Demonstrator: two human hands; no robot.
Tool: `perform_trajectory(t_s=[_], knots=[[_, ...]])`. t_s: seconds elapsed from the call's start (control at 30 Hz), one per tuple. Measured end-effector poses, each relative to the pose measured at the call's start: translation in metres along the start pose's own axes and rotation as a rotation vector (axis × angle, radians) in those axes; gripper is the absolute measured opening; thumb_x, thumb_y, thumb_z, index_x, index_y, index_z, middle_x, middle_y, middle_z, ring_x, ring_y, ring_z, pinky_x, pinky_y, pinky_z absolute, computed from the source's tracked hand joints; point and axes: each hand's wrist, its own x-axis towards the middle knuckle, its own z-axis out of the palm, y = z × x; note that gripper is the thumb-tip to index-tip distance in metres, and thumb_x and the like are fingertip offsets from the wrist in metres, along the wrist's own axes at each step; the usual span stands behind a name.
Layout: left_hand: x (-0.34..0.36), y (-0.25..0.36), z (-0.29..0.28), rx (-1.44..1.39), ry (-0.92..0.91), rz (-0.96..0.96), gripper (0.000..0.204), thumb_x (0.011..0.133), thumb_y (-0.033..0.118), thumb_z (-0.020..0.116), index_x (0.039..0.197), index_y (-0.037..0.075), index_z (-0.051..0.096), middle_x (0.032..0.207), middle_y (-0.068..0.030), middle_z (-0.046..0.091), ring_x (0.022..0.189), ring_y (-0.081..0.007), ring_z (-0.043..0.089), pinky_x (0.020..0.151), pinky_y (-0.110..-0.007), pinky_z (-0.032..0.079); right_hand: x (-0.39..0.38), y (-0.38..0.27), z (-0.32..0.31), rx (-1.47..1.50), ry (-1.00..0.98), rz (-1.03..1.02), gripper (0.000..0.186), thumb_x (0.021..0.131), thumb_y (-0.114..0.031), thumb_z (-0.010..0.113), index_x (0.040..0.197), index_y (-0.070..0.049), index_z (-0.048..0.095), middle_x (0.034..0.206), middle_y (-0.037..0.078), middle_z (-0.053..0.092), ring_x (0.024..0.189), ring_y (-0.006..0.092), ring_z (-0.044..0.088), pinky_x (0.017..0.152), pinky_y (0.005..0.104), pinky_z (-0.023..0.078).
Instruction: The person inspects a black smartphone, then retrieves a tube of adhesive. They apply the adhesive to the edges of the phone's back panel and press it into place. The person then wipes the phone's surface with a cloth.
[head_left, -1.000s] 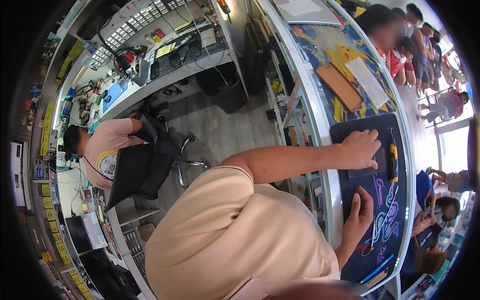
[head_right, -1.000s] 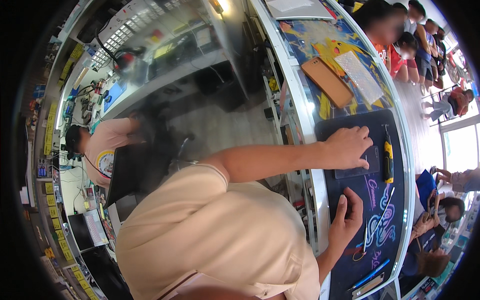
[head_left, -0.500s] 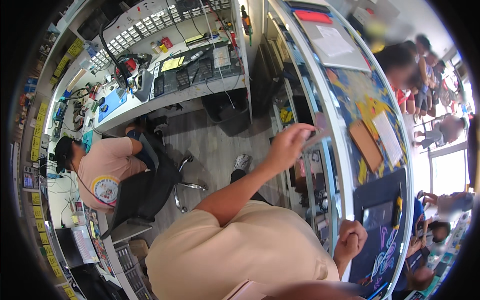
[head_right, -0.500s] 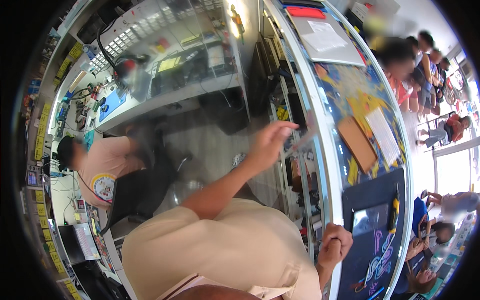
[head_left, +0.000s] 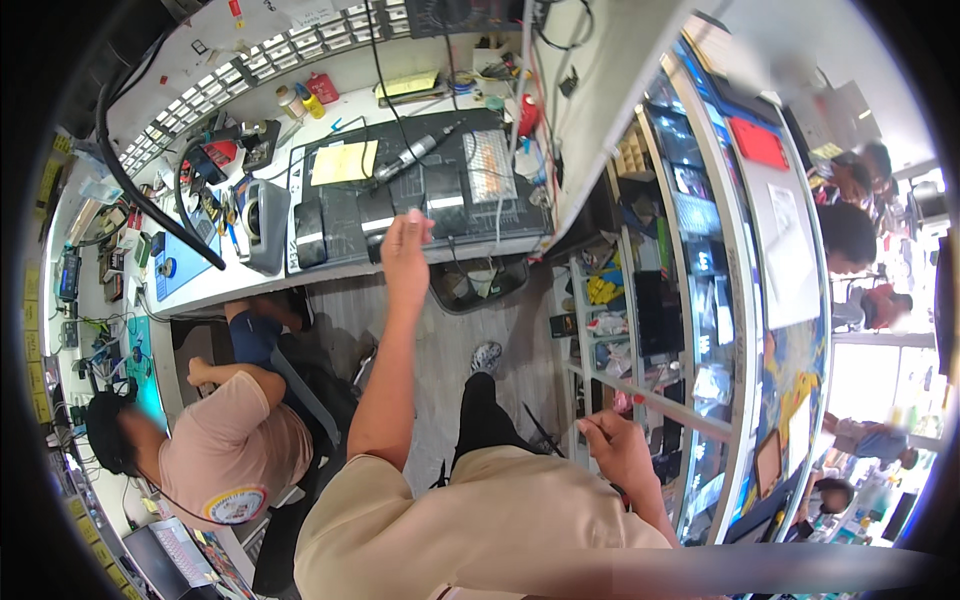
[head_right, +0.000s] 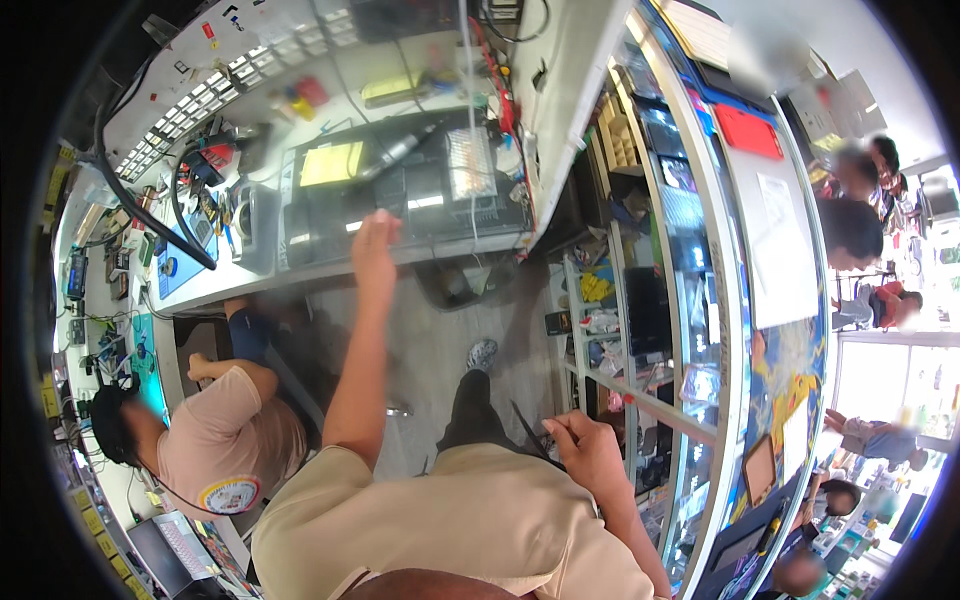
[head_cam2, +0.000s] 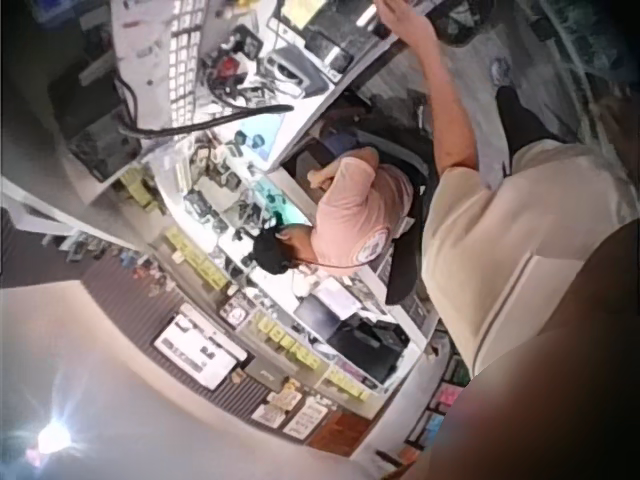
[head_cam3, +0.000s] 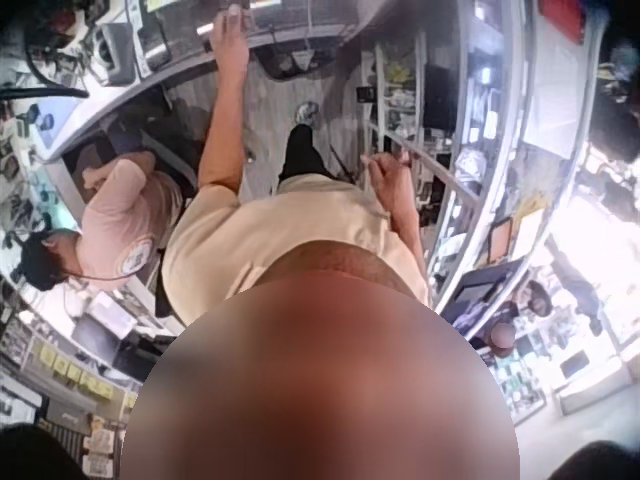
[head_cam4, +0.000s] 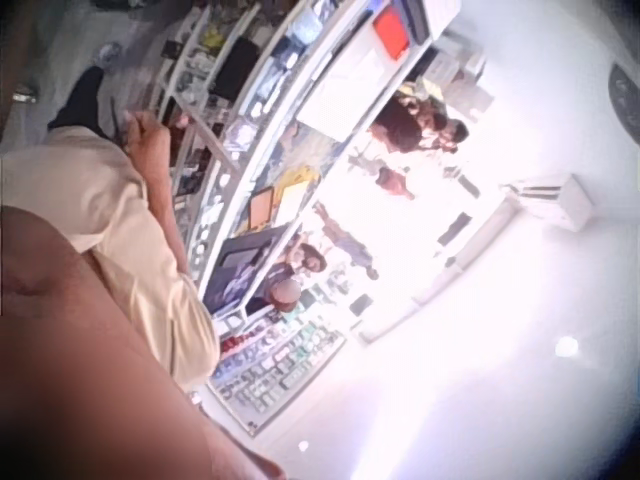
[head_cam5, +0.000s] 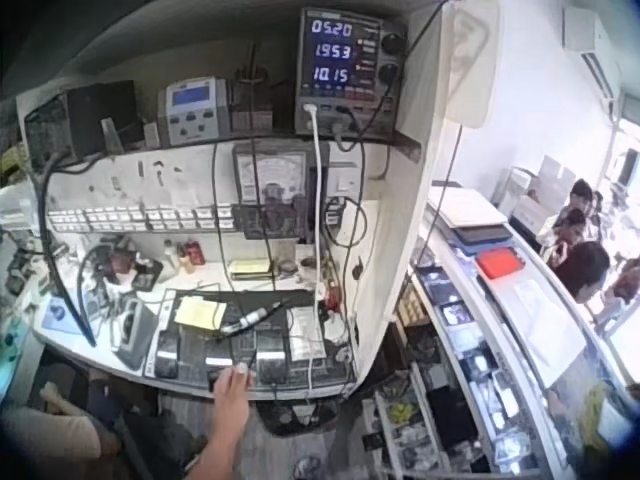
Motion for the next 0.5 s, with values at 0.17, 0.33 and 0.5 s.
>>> perform_trajectory(t_s=[0.17,0.33,0.5], knots=[[0.033,-0.01,0.021,0.025,-0.14,-0.119,0.045,0.109,0.039,0.056,0.081,0.004,0.062,0.075,-0.0001,0.058,0.074,-0.0088,0.05,0.071,-0.027,0.043,0.049,-0.022,0.016,-0.239,-0.117,-0.055,0.034,0.098,-0.028,0.073,0.081,0.002,0.066,0.071,0.02,0.064,0.062,0.0366,0.061,0.059,0.0414,0.049],[0.037,-0.024,0.041,-0.117,-0.123,-0.119,0.05,0.108,0.041,0.054,0.076,0.003,0.059,0.078,-0.0026,0.058,0.08,-0.0142,0.053,0.075,-0.032,0.041,0.077,-0.004,0.03,-0.219,-0.18,-0.05,0.023,0.095,-0.022,0.074,0.095,0.0,0.071,0.086,0.018,0.071,0.073,0.0317,0.069,0.068,0.038,0.054],[0.04,-0.048,0.029,-0.05,-0.181,-0.268,0.05,0.108,0.04,0.054,0.074,0.003,0.06,0.075,-0.0027,0.057,0.075,-0.0134,0.051,0.071,-0.03,0.04,0.107,0.129,0.062,-0.044,-0.182,0.141,0.025,0.098,-0.024,0.073,0.103,0.0,0.074,0.087,0.016,0.075,0.076,0.023,0.072,0.072,0.0337,0.055]])
